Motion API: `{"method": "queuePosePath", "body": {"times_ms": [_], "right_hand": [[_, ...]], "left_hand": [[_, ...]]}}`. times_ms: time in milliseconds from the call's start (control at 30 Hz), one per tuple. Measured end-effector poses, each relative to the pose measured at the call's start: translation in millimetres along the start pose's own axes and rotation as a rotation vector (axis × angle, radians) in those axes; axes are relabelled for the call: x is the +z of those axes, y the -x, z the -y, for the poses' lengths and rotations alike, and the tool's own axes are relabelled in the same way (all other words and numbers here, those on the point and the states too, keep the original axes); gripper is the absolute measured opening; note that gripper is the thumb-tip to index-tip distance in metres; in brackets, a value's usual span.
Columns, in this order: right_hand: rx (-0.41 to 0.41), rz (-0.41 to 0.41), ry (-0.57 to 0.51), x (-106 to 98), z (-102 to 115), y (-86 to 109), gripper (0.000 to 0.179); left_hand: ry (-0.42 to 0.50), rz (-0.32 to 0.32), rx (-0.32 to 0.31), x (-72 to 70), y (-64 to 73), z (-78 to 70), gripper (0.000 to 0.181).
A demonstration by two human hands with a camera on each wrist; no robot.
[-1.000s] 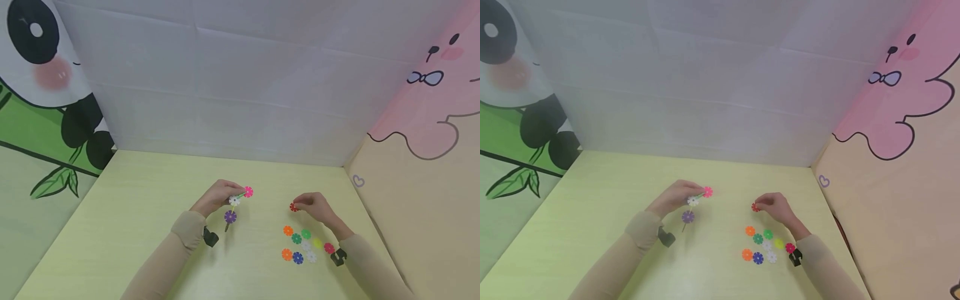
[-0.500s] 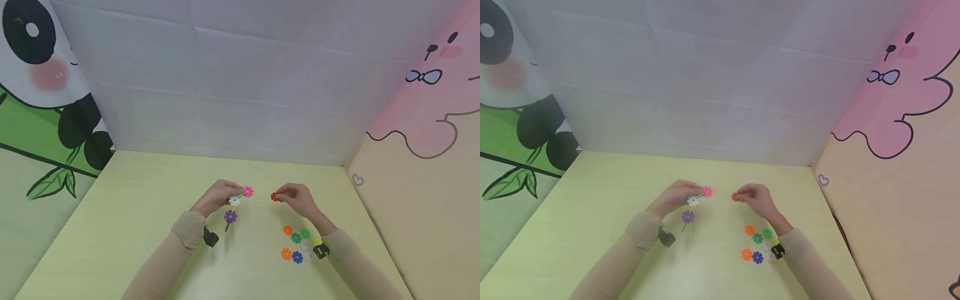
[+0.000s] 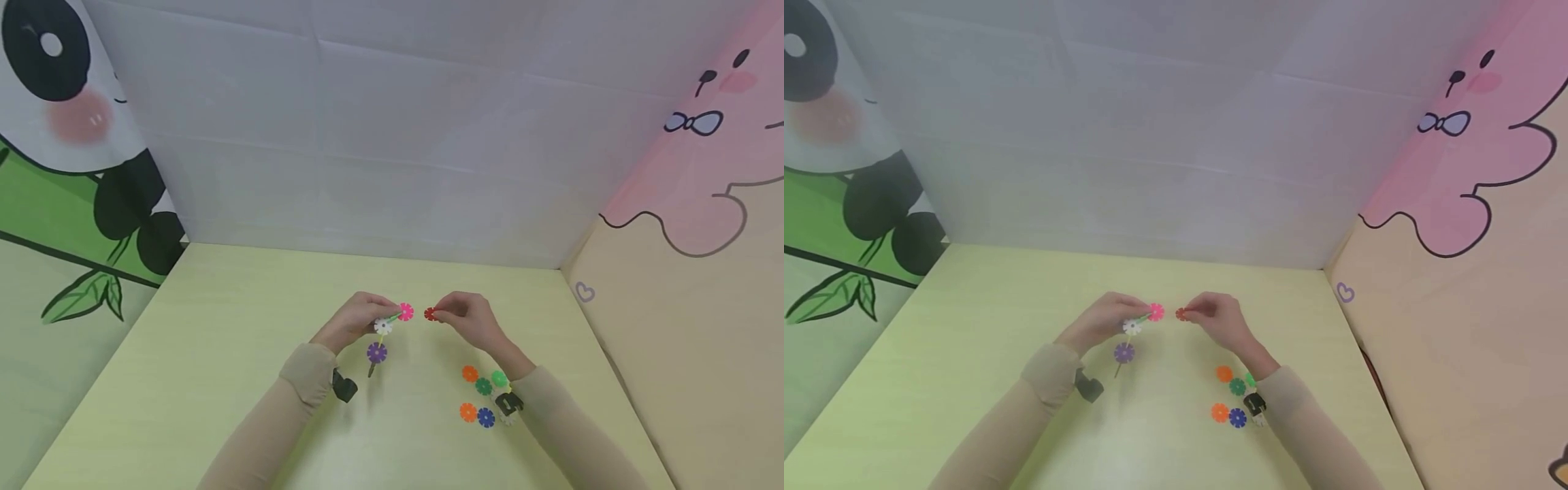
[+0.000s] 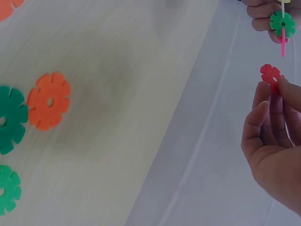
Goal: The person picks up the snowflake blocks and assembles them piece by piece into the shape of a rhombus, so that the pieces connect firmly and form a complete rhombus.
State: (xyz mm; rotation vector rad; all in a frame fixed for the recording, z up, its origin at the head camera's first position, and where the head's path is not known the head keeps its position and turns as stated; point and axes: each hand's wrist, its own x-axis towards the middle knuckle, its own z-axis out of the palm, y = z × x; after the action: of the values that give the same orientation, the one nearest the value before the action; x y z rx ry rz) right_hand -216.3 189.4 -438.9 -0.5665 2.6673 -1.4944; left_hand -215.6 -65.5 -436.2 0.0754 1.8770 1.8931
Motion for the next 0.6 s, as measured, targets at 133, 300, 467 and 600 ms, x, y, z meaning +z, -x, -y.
{"method": "queuePosePath", "body": {"times_ms": [133, 300, 467, 600], "right_hand": [[-0.006, 0.002, 0.016, 2.8, 5.3, -2.4, 0.006], [-0.025, -0.004, 0.048, 4.2, 11.4, -6.3, 0.007], [-0.043, 0.022, 0.046, 4.3, 15.2, -10.6, 0.007], [-0.074, 0.043, 0.062, 3.4, 19.2, -13.7, 0.007]], "left_hand": [[0.007, -0.001, -0.004, -0.3, -1.6, 0.6, 0.022], [0.015, -0.001, -0.011, -1.2, -2.0, 0.6, 0.023], [0.017, -0.002, -0.011, -1.2, -1.7, 0.3, 0.021], [0.008, 0.004, -0.004, -0.7, 0.4, -1.3, 0.022]]}}
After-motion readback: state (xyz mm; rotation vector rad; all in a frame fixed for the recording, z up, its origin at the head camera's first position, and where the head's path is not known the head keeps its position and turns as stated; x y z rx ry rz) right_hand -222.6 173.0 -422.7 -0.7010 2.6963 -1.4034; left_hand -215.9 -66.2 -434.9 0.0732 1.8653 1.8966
